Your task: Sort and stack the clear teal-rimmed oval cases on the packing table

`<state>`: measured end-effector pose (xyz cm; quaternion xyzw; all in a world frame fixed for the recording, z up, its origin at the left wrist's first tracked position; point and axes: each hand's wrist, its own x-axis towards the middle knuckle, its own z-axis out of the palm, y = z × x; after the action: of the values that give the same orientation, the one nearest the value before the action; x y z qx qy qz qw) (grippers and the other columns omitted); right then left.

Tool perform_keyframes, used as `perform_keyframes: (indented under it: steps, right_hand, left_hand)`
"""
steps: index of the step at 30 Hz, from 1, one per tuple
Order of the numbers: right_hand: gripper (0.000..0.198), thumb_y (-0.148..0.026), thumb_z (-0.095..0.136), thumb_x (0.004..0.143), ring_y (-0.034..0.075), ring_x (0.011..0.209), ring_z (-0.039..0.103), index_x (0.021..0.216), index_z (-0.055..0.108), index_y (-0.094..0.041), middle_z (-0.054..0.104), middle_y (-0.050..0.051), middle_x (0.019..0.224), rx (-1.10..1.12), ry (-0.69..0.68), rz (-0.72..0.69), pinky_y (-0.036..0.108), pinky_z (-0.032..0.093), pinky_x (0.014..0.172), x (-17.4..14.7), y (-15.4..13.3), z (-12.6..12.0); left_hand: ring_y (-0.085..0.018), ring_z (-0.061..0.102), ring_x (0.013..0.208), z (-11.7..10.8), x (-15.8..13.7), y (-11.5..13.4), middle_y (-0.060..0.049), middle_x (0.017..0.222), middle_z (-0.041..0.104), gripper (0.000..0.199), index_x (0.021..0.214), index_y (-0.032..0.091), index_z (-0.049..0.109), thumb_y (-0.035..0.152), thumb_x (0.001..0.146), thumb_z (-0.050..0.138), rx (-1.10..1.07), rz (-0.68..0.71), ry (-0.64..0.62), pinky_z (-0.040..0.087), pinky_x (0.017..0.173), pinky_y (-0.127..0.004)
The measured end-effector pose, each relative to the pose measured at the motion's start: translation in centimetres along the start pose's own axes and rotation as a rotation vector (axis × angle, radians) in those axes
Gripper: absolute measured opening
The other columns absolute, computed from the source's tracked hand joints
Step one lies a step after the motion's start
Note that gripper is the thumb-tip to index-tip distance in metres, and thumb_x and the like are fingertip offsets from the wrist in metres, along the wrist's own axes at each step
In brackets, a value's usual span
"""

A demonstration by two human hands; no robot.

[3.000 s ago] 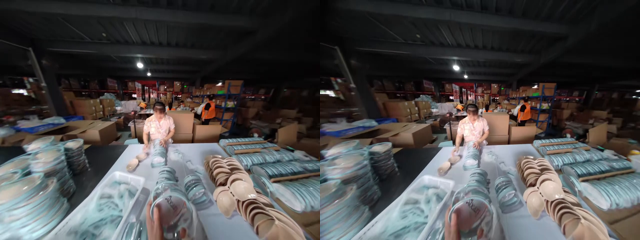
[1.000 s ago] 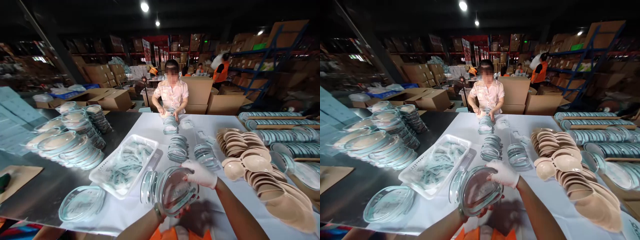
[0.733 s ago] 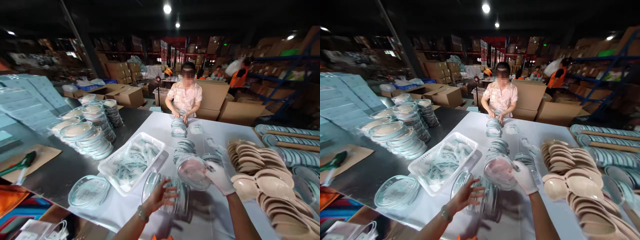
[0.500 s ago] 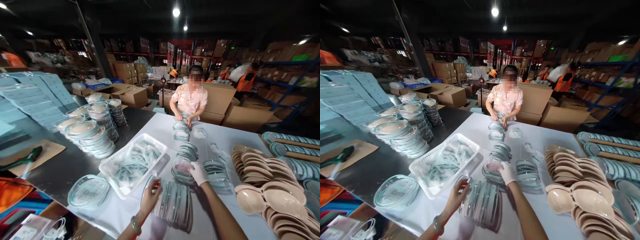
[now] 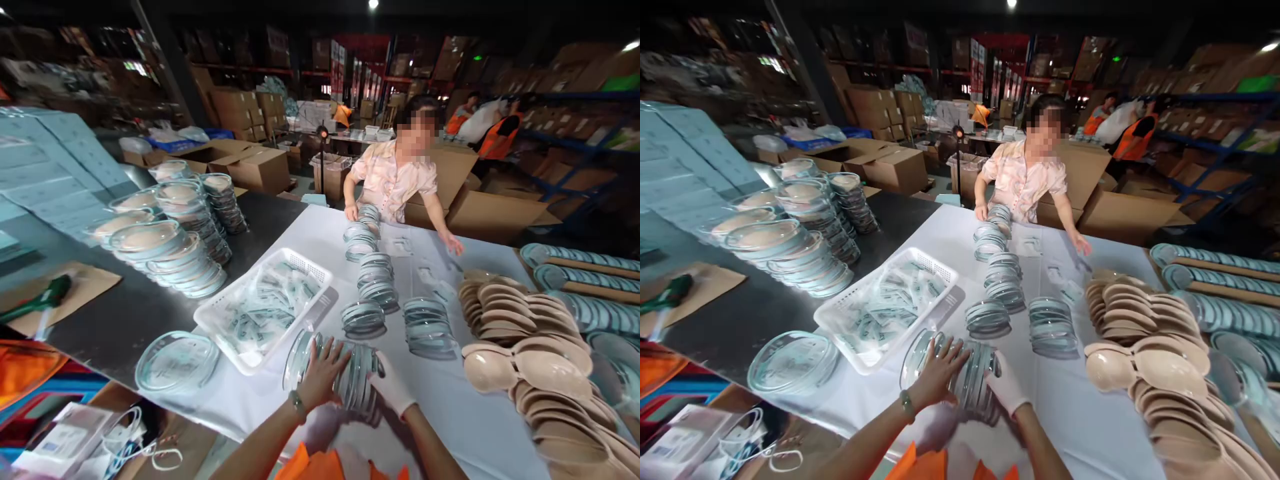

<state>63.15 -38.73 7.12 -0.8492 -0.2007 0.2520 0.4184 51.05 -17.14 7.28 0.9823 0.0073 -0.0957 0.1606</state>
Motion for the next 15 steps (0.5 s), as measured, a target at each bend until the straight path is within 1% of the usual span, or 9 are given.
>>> perform_keyframes:
  steps: [1,3,5,7,10,12,13,14,15]
  right_hand:
    - [0.066,-0.03,0.053,0.085,0.025,0.118,0.07,0.15,0.053,-0.015,0.072,0.014,0.13,0.016,-0.002,0.016,0.034,0.053,0.103,-0.7,0.2,0.6]
    - [0.065,-0.026,0.048,0.084,0.027,0.116,0.071,0.146,0.06,-0.014,0.073,0.017,0.128,-0.022,0.084,0.05,0.037,0.052,0.103,-1.5,0.8,1.2]
    - [0.064,-0.025,0.047,0.08,0.03,0.114,0.071,0.14,0.067,-0.015,0.074,0.018,0.127,-0.031,0.149,0.069,0.04,0.051,0.101,-1.8,1.6,1.1]
    - [0.064,-0.029,0.047,0.075,0.033,0.118,0.07,0.133,0.072,-0.015,0.073,0.019,0.13,0.015,0.205,0.079,0.043,0.05,0.105,-2.0,2.8,0.4]
    - [0.071,-0.04,0.048,0.068,0.036,0.129,0.065,0.126,0.073,-0.009,0.07,0.022,0.135,0.147,0.301,0.092,0.048,0.047,0.115,-2.9,4.5,-1.6]
    - [0.078,-0.051,0.05,0.069,0.035,0.133,0.062,0.13,0.07,-0.008,0.066,0.021,0.14,0.245,0.359,0.073,0.045,0.047,0.117,-4.0,5.2,-3.3]
    - [0.08,-0.057,0.052,0.07,0.034,0.133,0.063,0.133,0.068,-0.01,0.066,0.02,0.142,0.3,0.387,0.066,0.044,0.049,0.115,-4.6,5.3,-4.2]
    - [0.081,-0.06,0.056,0.07,0.033,0.131,0.064,0.135,0.066,-0.012,0.066,0.018,0.143,0.364,0.409,0.057,0.044,0.052,0.113,-5.4,5.2,-4.9]
    - [0.079,-0.06,0.06,0.072,0.033,0.129,0.066,0.135,0.066,-0.014,0.066,0.017,0.143,0.423,0.423,0.032,0.045,0.055,0.109,-6.1,4.9,-5.4]
  left_hand:
    - [-0.049,0.016,0.162,0.5,0.4,0.1,-0.019,0.175,0.028,0.129,0.167,0.032,0.03,0.065,0.06,0.094,0.022,-0.001,-0.006,-0.005,0.122,-0.084]
    - [-0.048,0.021,0.162,1.2,0.8,0.3,-0.019,0.174,0.032,0.123,0.165,0.031,0.034,0.063,0.062,0.094,0.05,-0.002,-0.013,-0.002,0.123,-0.082]
    - [-0.047,0.022,0.161,1.4,0.7,0.5,-0.018,0.174,0.033,0.12,0.165,0.031,0.036,0.062,0.065,0.093,0.07,0.01,-0.006,0.002,0.124,-0.082]
    - [-0.046,0.024,0.161,1.2,0.4,0.6,-0.016,0.174,0.034,0.116,0.164,0.032,0.036,0.061,0.067,0.092,0.092,0.028,0.023,0.006,0.125,-0.08]
    - [-0.046,0.026,0.16,0.5,-0.3,0.3,-0.016,0.173,0.035,0.118,0.165,0.03,0.034,0.061,0.067,0.092,0.098,0.05,0.032,0.006,0.125,-0.08]
    - [-0.048,0.025,0.16,-0.1,-0.9,-0.1,-0.019,0.173,0.035,0.123,0.166,0.027,0.034,0.062,0.064,0.093,0.033,0.05,0.008,0.003,0.124,-0.083]
    - [-0.049,0.023,0.161,-0.4,-1.2,-0.2,-0.02,0.172,0.036,0.122,0.165,0.025,0.035,0.063,0.065,0.093,-0.034,0.038,0.018,0.002,0.123,-0.083]
    - [-0.049,0.023,0.161,-0.6,-1.4,-0.1,-0.021,0.172,0.036,0.119,0.165,0.024,0.036,0.065,0.067,0.09,-0.13,0.022,0.066,0.001,0.124,-0.082]
    - [-0.048,0.023,0.161,-0.8,-1.7,0.3,-0.021,0.171,0.037,0.114,0.164,0.023,0.038,0.069,0.071,0.086,-0.259,0.006,0.143,0.004,0.127,-0.078]
